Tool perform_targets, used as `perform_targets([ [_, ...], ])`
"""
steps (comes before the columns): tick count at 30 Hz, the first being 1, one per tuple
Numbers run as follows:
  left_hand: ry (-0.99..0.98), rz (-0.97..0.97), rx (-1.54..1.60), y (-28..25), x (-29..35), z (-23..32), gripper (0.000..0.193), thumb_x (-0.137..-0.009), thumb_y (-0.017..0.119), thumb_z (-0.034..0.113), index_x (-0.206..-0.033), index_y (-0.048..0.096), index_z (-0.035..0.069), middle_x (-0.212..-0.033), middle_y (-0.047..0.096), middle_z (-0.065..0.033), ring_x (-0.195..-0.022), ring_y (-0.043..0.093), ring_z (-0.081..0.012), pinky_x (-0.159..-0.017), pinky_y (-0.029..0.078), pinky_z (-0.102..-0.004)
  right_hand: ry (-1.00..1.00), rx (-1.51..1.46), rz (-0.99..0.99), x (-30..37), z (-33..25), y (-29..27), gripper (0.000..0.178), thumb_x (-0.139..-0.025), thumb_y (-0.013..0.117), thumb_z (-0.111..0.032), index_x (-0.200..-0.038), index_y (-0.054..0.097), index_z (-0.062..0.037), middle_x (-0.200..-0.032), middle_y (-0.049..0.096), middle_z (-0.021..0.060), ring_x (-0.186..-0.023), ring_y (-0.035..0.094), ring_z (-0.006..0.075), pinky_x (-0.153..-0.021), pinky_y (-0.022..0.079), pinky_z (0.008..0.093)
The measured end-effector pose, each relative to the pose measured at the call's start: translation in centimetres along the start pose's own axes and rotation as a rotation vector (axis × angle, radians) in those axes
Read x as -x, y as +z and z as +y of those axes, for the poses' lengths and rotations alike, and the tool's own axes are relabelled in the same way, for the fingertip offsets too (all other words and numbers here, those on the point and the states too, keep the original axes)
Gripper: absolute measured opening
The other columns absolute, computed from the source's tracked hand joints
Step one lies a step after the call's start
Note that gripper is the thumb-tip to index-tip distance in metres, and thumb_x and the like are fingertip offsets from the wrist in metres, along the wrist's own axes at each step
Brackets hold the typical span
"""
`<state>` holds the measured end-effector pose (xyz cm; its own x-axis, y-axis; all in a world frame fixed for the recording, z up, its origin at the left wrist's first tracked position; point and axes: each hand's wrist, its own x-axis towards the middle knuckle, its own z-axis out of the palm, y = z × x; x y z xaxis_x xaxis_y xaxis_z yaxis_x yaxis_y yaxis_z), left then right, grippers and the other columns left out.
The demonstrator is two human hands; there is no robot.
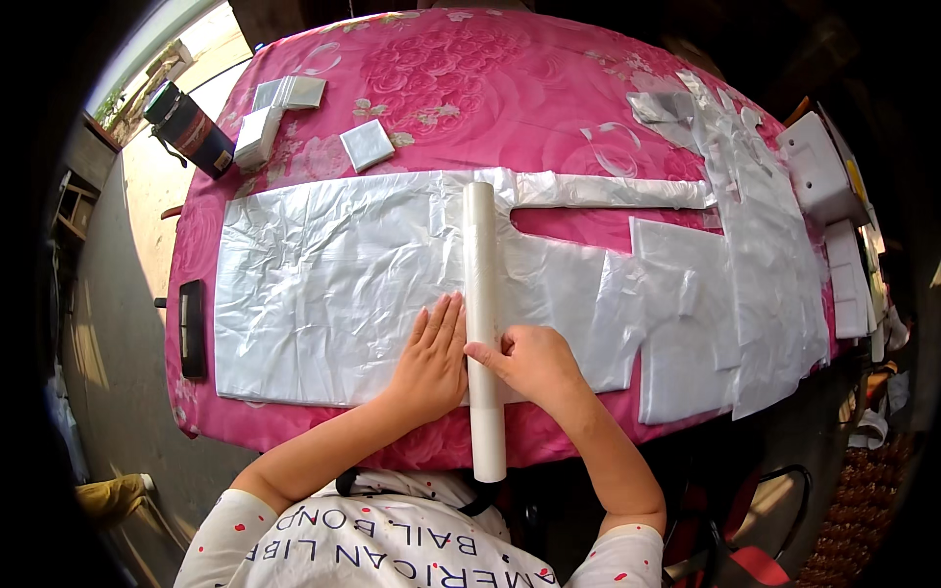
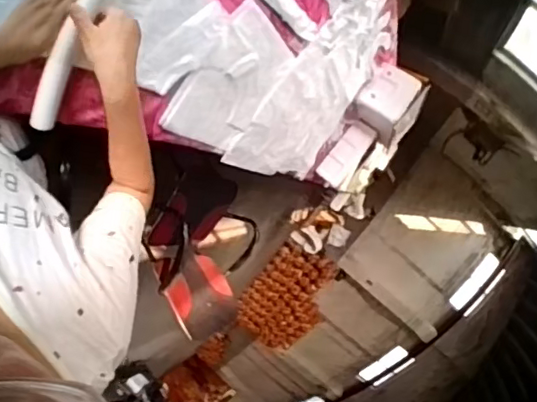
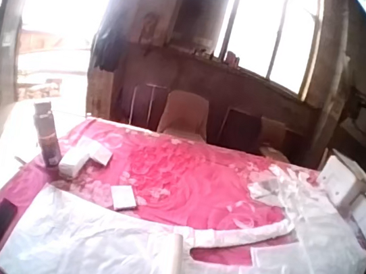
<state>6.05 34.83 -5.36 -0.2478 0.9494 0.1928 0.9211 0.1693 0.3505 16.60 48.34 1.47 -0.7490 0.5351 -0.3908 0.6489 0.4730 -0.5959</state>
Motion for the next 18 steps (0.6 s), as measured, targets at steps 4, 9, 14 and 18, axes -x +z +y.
perform_targets([
  [4,0.003,0.015,0.048,-0.3,-0.4,0.4,0.055,-0.085,0.038,0.017,-0.131,0.032,-0.013,-0.138,0.031,-0.0287,-0.132,0.027,-0.0398,-0.109,0.017,-0.0485,0.065,-0.228,0.015,-8.8,1.0,-2.0,0.058,-0.082,0.059,-0.054,-0.074,0.063,0.0037,-0.062,0.06,0.011,-0.057,0.058,0.0189,-0.057,0.047,0.0311],
  [9,-0.009,0.008,0.019,-0.2,-0.5,0.5,0.055,-0.086,0.036,0.018,-0.13,0.032,-0.014,-0.138,0.032,-0.0289,-0.131,0.028,-0.0401,-0.109,0.018,-0.0485,0.073,-1.278,0.088,-14.5,0.9,-1.6,0.034,-0.088,0.057,-0.034,-0.095,0.061,-0.0011,-0.09,0.064,0.0092,-0.082,0.06,0.0182,-0.077,0.047,0.0298],
  [14,-0.005,0.001,0.008,-0.2,-0.5,0.4,0.055,-0.086,0.036,0.019,-0.13,0.032,-0.014,-0.138,0.032,-0.0289,-0.131,0.028,-0.0401,-0.109,0.018,-0.0482,-0.051,-1.981,0.217,-17.1,3.2,-3.8,0.019,-0.087,0.054,-0.018,-0.103,0.056,-0.0074,-0.11,0.062,0.0063,-0.105,0.057,0.0232,-0.089,0.045,0.0387],
  [18,-0.009,-0.011,0.01,-0.5,-0.4,0.4,0.055,-0.086,0.036,0.019,-0.131,0.032,-0.013,-0.138,0.032,-0.0284,-0.132,0.027,-0.0391,-0.109,0.018,-0.0479,-0.411,-2.043,0.298,-17.3,7.9,-11.4,0.021,-0.093,0.045,-0.017,-0.104,0.057,-0.0042,-0.111,0.062,0.0078,-0.105,0.058,0.0231,-0.088,0.048,0.0405],
])
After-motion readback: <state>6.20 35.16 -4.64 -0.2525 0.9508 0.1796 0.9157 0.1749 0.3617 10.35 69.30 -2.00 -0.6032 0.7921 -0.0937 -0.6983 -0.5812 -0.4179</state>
